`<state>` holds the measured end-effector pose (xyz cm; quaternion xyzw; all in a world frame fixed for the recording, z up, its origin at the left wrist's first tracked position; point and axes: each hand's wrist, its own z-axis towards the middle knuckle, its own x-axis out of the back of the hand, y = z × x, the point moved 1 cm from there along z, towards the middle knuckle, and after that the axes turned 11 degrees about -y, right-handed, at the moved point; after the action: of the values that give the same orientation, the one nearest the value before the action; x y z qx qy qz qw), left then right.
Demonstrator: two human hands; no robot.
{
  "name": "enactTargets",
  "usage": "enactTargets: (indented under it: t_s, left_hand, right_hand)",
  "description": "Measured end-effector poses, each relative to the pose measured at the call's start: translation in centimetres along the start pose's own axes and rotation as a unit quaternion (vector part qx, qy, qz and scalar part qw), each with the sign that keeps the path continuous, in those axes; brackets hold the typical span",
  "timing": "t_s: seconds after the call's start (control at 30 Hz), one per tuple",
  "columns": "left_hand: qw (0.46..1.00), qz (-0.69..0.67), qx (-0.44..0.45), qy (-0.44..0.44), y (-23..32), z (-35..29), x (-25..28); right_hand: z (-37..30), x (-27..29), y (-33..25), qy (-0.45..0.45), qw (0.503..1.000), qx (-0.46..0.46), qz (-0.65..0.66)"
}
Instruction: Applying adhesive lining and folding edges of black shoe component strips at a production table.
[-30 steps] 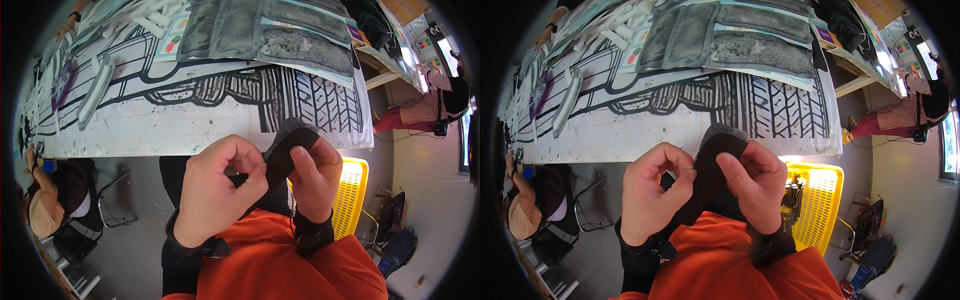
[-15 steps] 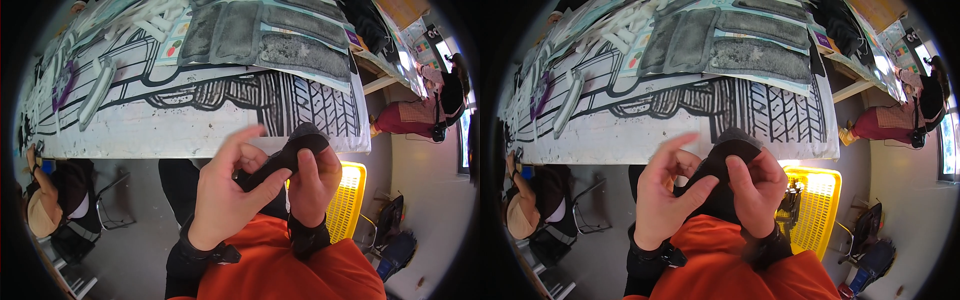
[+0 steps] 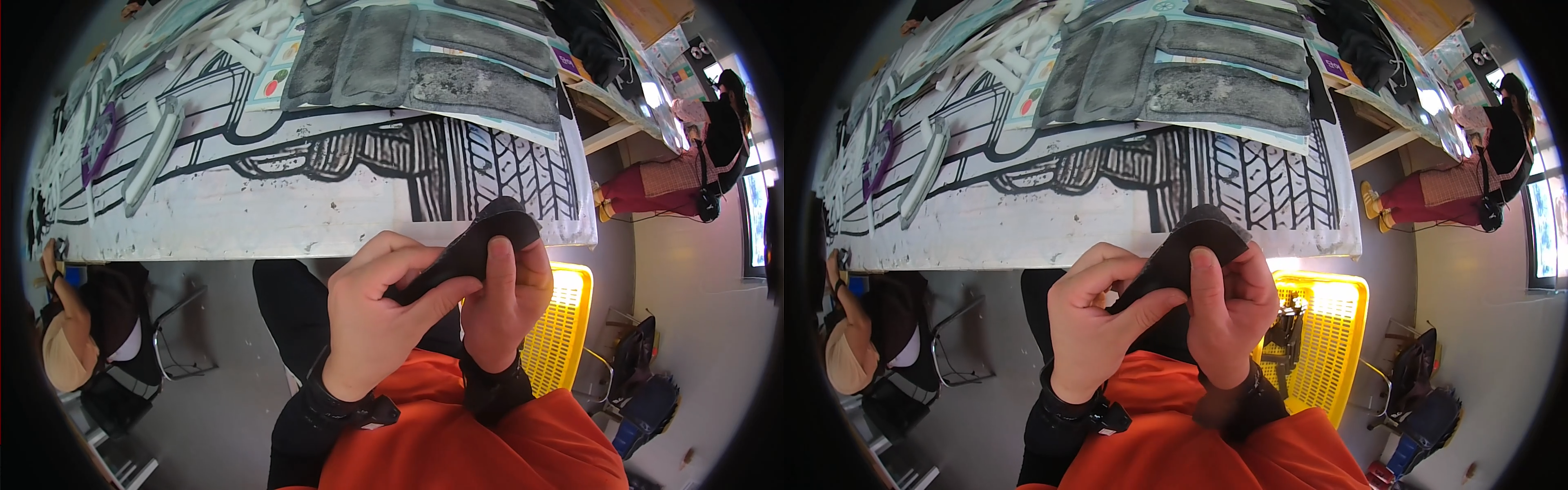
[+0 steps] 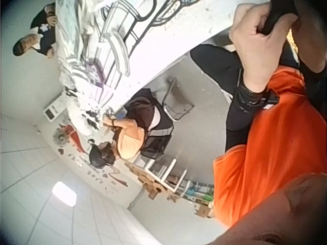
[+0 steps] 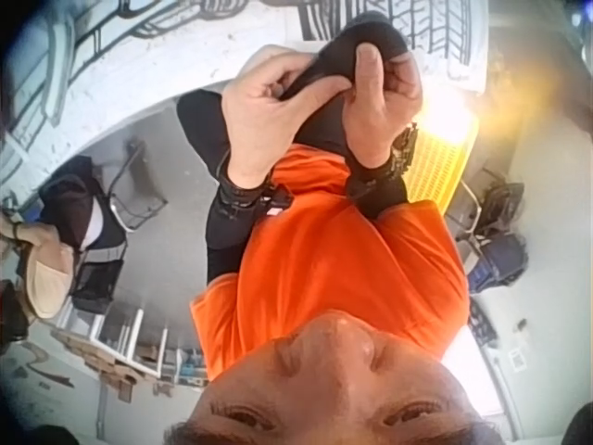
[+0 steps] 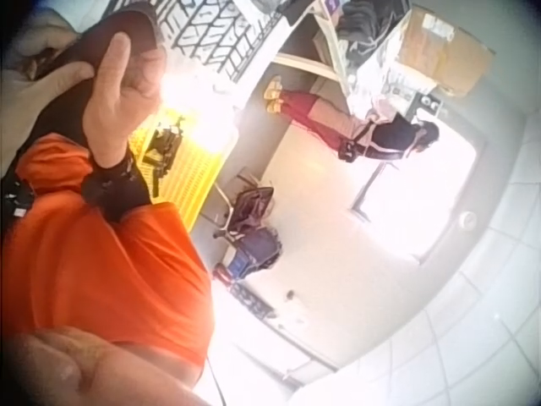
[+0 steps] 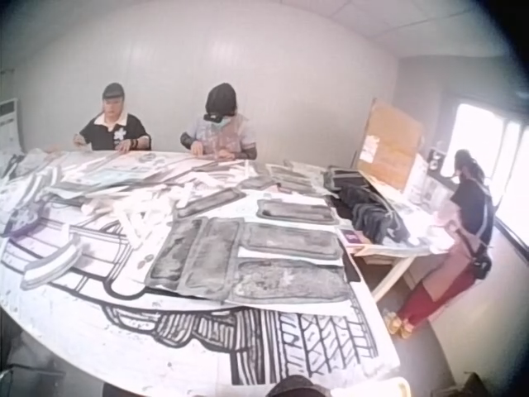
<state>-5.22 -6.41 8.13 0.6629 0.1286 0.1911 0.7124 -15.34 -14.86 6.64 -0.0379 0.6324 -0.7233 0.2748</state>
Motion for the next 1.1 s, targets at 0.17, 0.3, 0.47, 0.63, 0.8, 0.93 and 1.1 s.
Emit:
enactTargets:
  t_s: [0.17, 0.3, 0.47, 0.63, 0.8, 0.93, 1.1]
  left_hand:
    - [0.999, 0.014, 0.009, 0.031, 0.6, -0.2, -0.1]
    - [0.988, 0.083, -0.107, 0.067, 1.2, 0.2, 0.2]
    - [0.990, -0.064, 0.104, -0.065, 1.8, 1.1, 3.7]
    - [0.958, -0.177, 0.154, -0.164, 1.5, 1.6, 5.5]
    - [0.955, -0.179, 0.159, -0.176, 1.3, 1.5, 5.8]
    - [0.953, -0.184, 0.153, -0.186, 1.3, 1.2, 5.9]
    - [0.957, -0.168, 0.152, -0.182, 1.3, 1.1, 6.2]
  right_hand:
    - [-0.5, 1.0, -0.3, -0.039, 0.999, -0.022, -0.008]
    - [-0.4, 0.8, -0.3, -0.038, 0.999, -0.028, 0.000]
    - [0.5, 1.2, -1.0, -0.074, 0.992, -0.097, -0.016]
    - [1.9, 2.5, -0.2, -0.190, 0.962, -0.175, 0.094]
    - [2.2, 2.6, 0.2, -0.265, 0.937, -0.197, 0.114]
    - [2.3, 2.4, 0.4, -0.287, 0.932, -0.200, 0.099]
    - [2.7, 2.4, 0.0, -0.318, 0.920, -0.201, 0.111]
